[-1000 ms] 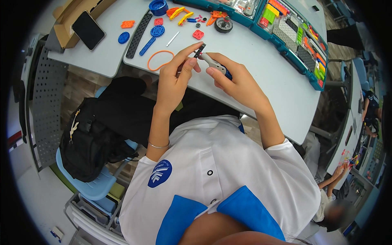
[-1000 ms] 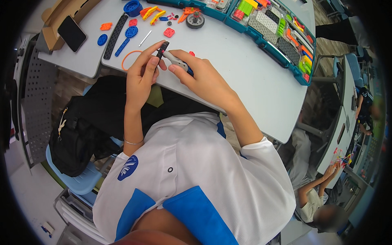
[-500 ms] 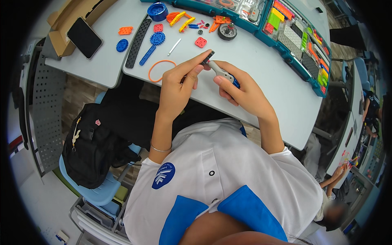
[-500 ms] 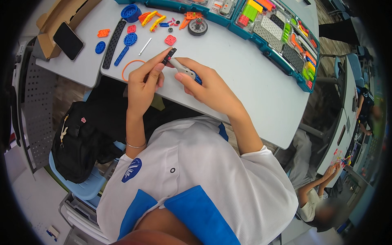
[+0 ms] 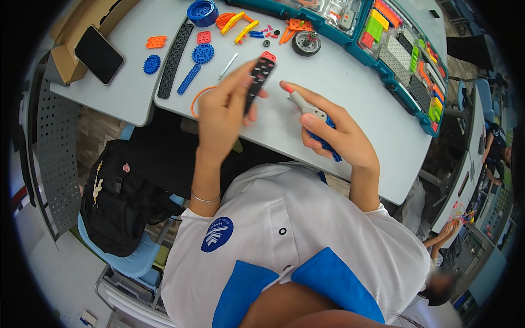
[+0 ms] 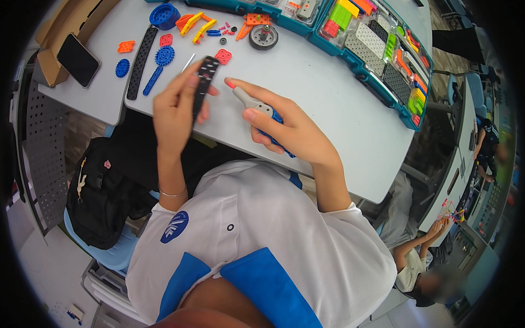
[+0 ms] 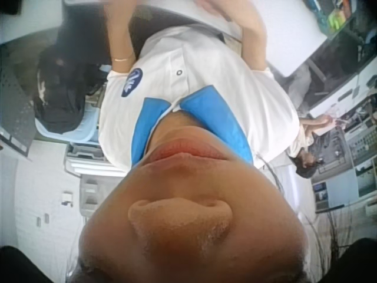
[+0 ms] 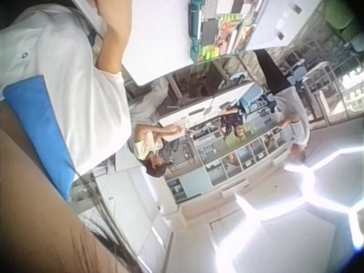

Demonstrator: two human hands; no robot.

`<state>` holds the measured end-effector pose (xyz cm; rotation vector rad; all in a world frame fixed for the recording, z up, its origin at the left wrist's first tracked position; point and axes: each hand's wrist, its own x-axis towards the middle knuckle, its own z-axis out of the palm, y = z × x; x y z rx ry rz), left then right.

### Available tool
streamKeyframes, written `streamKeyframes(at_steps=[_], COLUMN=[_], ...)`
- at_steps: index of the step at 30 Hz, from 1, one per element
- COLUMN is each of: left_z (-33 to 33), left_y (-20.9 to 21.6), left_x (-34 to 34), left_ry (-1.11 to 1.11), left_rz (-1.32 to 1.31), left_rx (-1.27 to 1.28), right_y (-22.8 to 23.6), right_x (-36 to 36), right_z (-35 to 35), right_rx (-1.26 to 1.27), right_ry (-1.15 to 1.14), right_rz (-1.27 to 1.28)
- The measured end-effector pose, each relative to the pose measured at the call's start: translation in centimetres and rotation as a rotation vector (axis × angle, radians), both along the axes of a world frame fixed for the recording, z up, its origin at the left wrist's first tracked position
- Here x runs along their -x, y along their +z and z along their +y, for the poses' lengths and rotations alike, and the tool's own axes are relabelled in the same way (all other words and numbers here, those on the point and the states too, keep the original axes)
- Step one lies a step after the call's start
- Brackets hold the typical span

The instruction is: The person assembles small plastic components from a kit using a manual crimping tool. They repeatedly pick up parts, align them, and crimp them together, then place the finished pieces on the table.

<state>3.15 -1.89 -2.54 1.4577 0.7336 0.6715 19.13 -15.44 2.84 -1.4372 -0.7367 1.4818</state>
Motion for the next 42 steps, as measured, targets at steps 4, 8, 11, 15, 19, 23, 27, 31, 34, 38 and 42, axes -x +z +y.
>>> streamKeyframes(at_steps=[4,8,11,15,19,23,27,31,34,38,42], left_z=[0.9,1.0,1.3,1.2,1.1,1.2,1.2,1.4,1.2,1.3,1.2], left_y=[0.1,-0.4,-1.1,-1.6,-1.8,-1.8,-1.9,-2.1,-2.2,-2.2,-2.1], left_x=[1.0,0.7,0.7,0.8,0.8,0.7,0.7,0.8,1.0,1.0,1.1], left_ry=[0.036,0.105,0.122,0.115,0.123,0.110,0.106,0.101,0.096,0.091,0.088], left_rz=[-0.006,-0.055,-0.087,-0.118,-0.136,-0.123,-0.122,-0.145,-0.160,-0.156,-0.165], left_rx=[0.009,0.055,0.131,0.162,0.163,0.142,0.148,0.138,0.134,0.139,0.121], right_y=[-0.1,-0.9,-1.2,-1.8,-2.5,-2.8,-2.8,-3.4,-3.6,-4.2,-4.5], right_x=[-0.2,0.1,0.0,-0.1,-0.3,-0.7,-1.0,-2.1,-2.9,-3.7,-4.1], right_z=[0.1,0.4,0.7,0.9,1.1,1.3,2.1,2.6,3.2,5.4,7.1], right_rx=[-0.014,0.042,0.065,0.051,0.075,0.078,0.089,0.055,0.044,0.031,-0.007], right_ry=[-0.064,-0.108,-0.137,-0.180,-0.193,-0.195,-0.182,-0.115,-0.054,-0.020,0.005], right_rz=[-0.075,-0.211,-0.311,-0.371,-0.370,-0.317,-0.215,-0.124,-0.103,-0.147,-0.179])
